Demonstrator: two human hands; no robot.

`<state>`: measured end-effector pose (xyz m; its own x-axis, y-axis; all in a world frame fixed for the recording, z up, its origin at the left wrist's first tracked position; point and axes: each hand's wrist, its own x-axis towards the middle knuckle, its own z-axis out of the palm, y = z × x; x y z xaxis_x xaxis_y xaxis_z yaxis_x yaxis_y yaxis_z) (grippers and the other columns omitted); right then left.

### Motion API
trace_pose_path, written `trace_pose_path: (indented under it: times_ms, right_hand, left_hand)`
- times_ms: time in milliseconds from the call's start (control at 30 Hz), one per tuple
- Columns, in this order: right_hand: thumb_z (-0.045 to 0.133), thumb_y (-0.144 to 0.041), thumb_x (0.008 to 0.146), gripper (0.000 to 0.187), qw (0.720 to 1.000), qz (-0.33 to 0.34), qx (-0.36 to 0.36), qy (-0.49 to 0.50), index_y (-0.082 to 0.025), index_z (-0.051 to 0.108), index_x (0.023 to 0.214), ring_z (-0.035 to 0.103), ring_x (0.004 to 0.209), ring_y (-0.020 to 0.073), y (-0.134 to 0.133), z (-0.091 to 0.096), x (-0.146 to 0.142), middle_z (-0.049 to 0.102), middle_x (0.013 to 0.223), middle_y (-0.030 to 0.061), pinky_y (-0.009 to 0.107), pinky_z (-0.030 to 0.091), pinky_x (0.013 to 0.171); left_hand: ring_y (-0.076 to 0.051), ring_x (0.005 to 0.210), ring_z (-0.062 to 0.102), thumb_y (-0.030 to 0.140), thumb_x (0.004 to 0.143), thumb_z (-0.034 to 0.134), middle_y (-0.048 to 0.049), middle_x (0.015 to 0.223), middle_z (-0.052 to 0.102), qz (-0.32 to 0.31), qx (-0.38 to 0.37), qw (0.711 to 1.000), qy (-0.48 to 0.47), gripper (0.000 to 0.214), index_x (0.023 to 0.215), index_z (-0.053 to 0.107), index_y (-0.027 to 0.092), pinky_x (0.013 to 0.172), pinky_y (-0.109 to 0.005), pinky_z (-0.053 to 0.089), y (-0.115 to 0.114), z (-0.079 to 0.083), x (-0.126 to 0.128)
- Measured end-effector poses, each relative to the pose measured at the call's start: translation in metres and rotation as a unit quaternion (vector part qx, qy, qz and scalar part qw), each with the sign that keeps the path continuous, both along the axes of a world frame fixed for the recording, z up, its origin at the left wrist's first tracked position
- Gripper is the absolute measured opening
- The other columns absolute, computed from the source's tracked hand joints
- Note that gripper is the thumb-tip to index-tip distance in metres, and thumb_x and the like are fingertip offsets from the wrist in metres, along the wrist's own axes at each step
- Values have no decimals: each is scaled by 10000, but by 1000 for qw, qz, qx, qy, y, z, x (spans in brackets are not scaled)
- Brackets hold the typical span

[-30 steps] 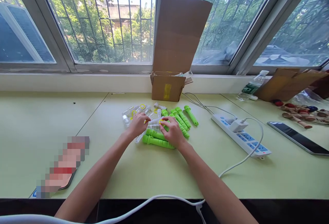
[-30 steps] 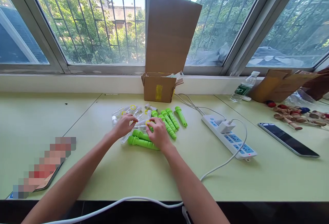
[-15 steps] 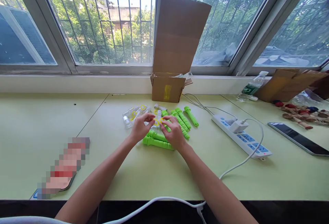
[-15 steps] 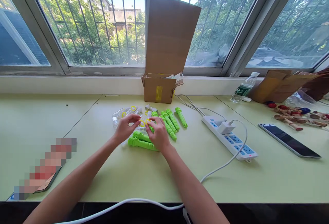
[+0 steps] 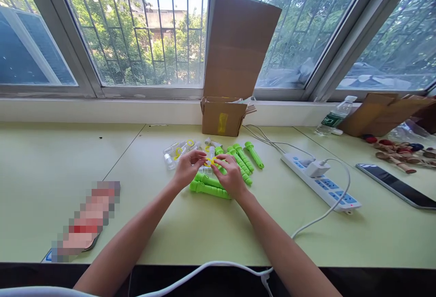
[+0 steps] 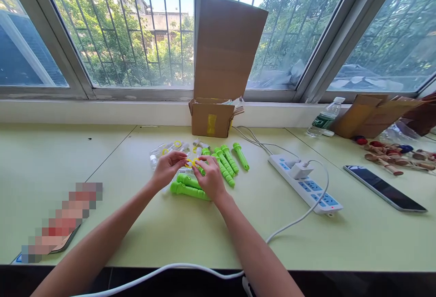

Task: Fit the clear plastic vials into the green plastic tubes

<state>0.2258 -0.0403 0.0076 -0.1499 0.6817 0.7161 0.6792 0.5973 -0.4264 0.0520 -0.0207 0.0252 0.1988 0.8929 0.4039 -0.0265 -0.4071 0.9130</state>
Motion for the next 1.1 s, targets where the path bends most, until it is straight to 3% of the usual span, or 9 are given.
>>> trace_pose_path:
  times_ms: [133, 400, 767, 933, 1100]
  right_hand:
    - [548, -300, 868, 191, 1000, 11, -2, 10, -223, 696, 962, 566, 968, 252, 0, 1, -1, 617, 1004, 96, 423, 486, 846]
    - [586, -271, 837, 117, 1000, 12, -5, 28, -208, 676, 879, 567, 961, 251, -1, 2, -2, 619, 986, 97, 436, 480, 866]
    - [603, -273, 825, 85, 999, 31, -10, 32, -222, 655, 869, 564, 971, 249, -3, 3, -4, 614, 990, 87, 440, 481, 869]
    - [598, -263, 828, 83, 999, 26, -2, 36, -218, 653, 872, 565, 975, 249, -4, 4, -4, 614, 995, 90, 432, 482, 868]
    - [597, -258, 827, 84, 999, 11, 7, 34, -225, 655, 878, 563, 985, 255, -3, 4, -3, 621, 995, 86, 436, 480, 872]
  left_hand:
    - [-164, 758, 673, 334, 753, 673, -50, 805, 680, -5, -6, 1000, -5, 237, 894, 627, 148, 743, -336, 573, 2, -3, 0]
    - [-161, 764, 670, 292, 736, 688, -43, 816, 685, 51, 52, 995, 69, 184, 858, 633, 165, 746, -328, 568, 1, -2, -2]
    - [-124, 637, 608, 217, 749, 627, -14, 745, 625, 126, 124, 969, 170, 92, 832, 607, 183, 608, -263, 535, 0, -3, -2]
    - [-113, 667, 608, 220, 782, 589, -30, 837, 618, 103, 129, 965, 203, 89, 853, 624, 181, 591, -236, 525, -1, -6, -1]
    - [-121, 694, 615, 267, 821, 563, -27, 799, 629, 59, 128, 968, 207, 125, 857, 642, 177, 594, -228, 524, -4, -5, -1]
